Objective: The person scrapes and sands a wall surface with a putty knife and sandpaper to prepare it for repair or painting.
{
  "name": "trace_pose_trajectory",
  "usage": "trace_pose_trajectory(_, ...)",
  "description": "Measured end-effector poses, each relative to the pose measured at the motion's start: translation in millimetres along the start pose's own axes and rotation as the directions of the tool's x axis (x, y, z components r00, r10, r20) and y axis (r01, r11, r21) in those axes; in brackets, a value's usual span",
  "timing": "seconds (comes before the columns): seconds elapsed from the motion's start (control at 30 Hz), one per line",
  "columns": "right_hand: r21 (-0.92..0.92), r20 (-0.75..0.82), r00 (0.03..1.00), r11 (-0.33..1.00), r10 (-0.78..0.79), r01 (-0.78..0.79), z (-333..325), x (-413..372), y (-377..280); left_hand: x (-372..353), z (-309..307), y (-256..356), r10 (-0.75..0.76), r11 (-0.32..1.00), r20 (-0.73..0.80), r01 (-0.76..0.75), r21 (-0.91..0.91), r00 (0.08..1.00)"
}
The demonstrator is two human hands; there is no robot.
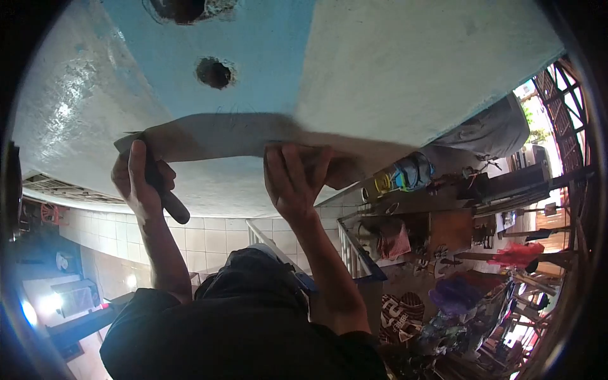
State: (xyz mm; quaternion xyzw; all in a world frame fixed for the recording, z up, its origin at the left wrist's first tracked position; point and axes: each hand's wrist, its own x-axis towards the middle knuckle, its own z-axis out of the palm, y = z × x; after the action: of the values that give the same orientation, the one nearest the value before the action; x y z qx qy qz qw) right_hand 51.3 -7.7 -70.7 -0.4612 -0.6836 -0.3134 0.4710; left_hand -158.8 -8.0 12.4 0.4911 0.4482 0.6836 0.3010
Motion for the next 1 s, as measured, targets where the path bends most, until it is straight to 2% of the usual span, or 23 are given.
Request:
trace_pose_trajectory(0.07,-0.006,0.034,0.999,1.000,0.017,-0.017,1.2,-3.9,-0.5,-0.4,1.6,1.3,0.005,1.000,-0.032,-0.005,0.003,0.999)
trace_pose_trajectory(0.13,-0.008,0.000,0.997,0.997,0.075,-0.075,-3.7,20.4,0.7,-1.0,5.9,1.5,-0.001,1.000,-0.069,0.002,0.006,0.998)
trace_pose_trajectory(0.33,0.007,0.028,0.996,0.996,0.085,-0.085,2.4,-13.5,-6.4,-0.3,2.5,5.4,-0.026,0.998,-0.016,0.025,-0.053,1.000)
trace_pose_trajectory(0.43,0.010,0.027,0.989,0.990,0.142,-0.142,0.6,-4.0,-5.9,-0.2,3.7,-0.8,0.020,1.000,-0.039,-0.020,0.013,0.999)
trace_pose_trajectory(0.5,0.012,0.012,0.986,0.986,0.169,-0.169,-4.5,13.6,-3.5,-0.2,6.3,0.2,-0.002,1.000,-0.067,0.003,0.023,0.998)
trace_pose_trajectory(0.63,0.063,0.024,0.986,0.985,0.162,-0.163,8.4,-19.4,-2.7,-0.8,1.7,-0.4,-0.004,1.000,-0.051,0.005,0.018,0.999)
trace_pose_trajectory(0.7,0.098,0.024,0.985,0.980,0.170,-0.171,6.4,-11.1,-4.3,0.0,3.6,-1.9,0.015,1.000,-0.072,-0.015,0.013,0.997)
trace_pose_trajectory(0.77,0.164,-0.008,0.967,0.954,0.253,-0.249,4.2,4.9,-4.6,-1.6,4.7,-2.1,0.003,1.000,-0.086,-0.001,0.022,0.996)
trace_pose_trajectory(0.83,0.191,0.048,0.953,0.934,0.300,-0.303,5.3,2.3,-3.1,-2.0,6.8,0.5,-0.026,0.999,-0.120,0.029,0.028,0.992)
trace_pose_trajectory(1.0,0.110,0.059,0.972,0.966,0.229,-0.234,4.8,-20.2,-3.4,-0.2,2.6,0.3,0.018,1.000,-0.061,-0.017,0.022,0.998)
